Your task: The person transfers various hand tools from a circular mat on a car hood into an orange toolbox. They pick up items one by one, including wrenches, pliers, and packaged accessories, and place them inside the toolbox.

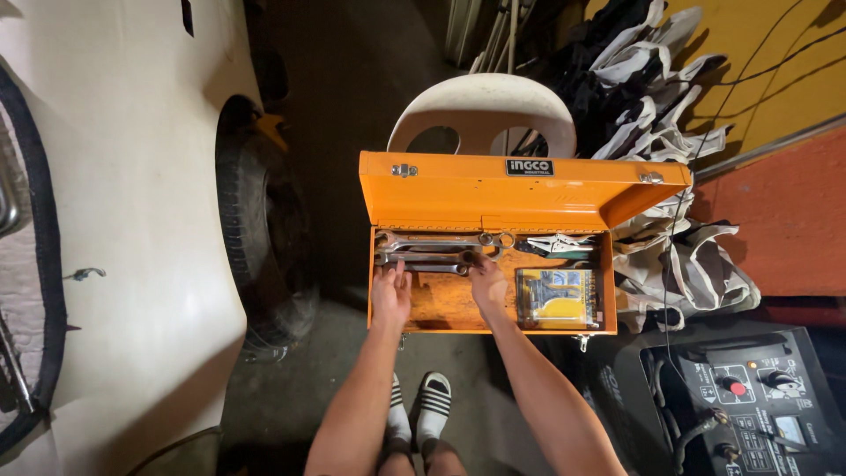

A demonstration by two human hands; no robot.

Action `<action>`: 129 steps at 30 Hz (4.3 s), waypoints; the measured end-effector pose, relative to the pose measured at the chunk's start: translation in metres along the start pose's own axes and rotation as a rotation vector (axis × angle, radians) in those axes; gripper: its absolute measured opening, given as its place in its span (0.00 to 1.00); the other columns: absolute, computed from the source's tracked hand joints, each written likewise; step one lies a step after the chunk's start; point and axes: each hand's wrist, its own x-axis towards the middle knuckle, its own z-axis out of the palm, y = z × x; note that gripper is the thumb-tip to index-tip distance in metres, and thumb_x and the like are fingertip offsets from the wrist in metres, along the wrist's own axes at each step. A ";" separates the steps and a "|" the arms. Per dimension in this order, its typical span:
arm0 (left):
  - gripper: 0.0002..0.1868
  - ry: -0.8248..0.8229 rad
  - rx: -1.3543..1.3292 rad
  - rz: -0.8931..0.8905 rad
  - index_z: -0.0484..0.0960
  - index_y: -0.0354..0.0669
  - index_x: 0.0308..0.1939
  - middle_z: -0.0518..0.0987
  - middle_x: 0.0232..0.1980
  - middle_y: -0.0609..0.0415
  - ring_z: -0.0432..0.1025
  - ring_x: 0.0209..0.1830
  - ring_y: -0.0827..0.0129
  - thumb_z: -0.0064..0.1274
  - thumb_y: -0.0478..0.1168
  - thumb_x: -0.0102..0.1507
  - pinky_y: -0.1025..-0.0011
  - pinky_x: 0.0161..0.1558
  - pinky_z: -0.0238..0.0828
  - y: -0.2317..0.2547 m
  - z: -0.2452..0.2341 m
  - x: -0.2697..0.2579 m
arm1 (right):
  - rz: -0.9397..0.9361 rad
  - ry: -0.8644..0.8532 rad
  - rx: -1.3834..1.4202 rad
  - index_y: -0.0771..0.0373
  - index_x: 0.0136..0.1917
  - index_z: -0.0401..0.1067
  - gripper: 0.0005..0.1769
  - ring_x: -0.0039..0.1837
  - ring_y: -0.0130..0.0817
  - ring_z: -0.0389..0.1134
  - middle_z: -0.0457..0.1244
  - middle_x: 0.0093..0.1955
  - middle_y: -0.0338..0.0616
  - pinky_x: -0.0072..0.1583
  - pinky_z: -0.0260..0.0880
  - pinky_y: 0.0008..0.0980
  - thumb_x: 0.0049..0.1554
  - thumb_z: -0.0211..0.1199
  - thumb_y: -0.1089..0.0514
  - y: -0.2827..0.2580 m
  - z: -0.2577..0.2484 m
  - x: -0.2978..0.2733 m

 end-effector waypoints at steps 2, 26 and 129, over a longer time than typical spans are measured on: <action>0.30 0.002 0.001 0.011 0.64 0.60 0.70 0.71 0.67 0.64 0.67 0.71 0.64 0.43 0.30 0.66 0.60 0.58 0.65 0.000 0.005 -0.006 | 0.006 0.013 -0.072 0.60 0.63 0.75 0.22 0.56 0.41 0.73 0.70 0.56 0.50 0.57 0.71 0.37 0.55 0.62 0.61 0.002 0.002 -0.002; 0.27 -0.079 1.494 0.505 0.68 0.40 0.73 0.74 0.68 0.39 0.67 0.71 0.49 0.45 0.46 0.71 0.60 0.70 0.63 0.077 0.053 -0.118 | -0.420 -0.159 -0.269 0.66 0.74 0.60 0.35 0.73 0.59 0.59 0.57 0.73 0.61 0.70 0.63 0.47 0.56 0.64 0.55 -0.083 -0.044 -0.044; 0.15 -0.138 0.268 0.727 0.77 0.38 0.52 0.84 0.49 0.50 0.81 0.48 0.63 0.42 0.46 0.73 0.69 0.46 0.78 0.692 -0.076 -0.263 | -0.123 -1.013 0.484 0.64 0.55 0.70 0.13 0.46 0.30 0.72 0.69 0.46 0.45 0.52 0.73 0.31 0.67 0.55 0.52 -0.536 0.352 -0.304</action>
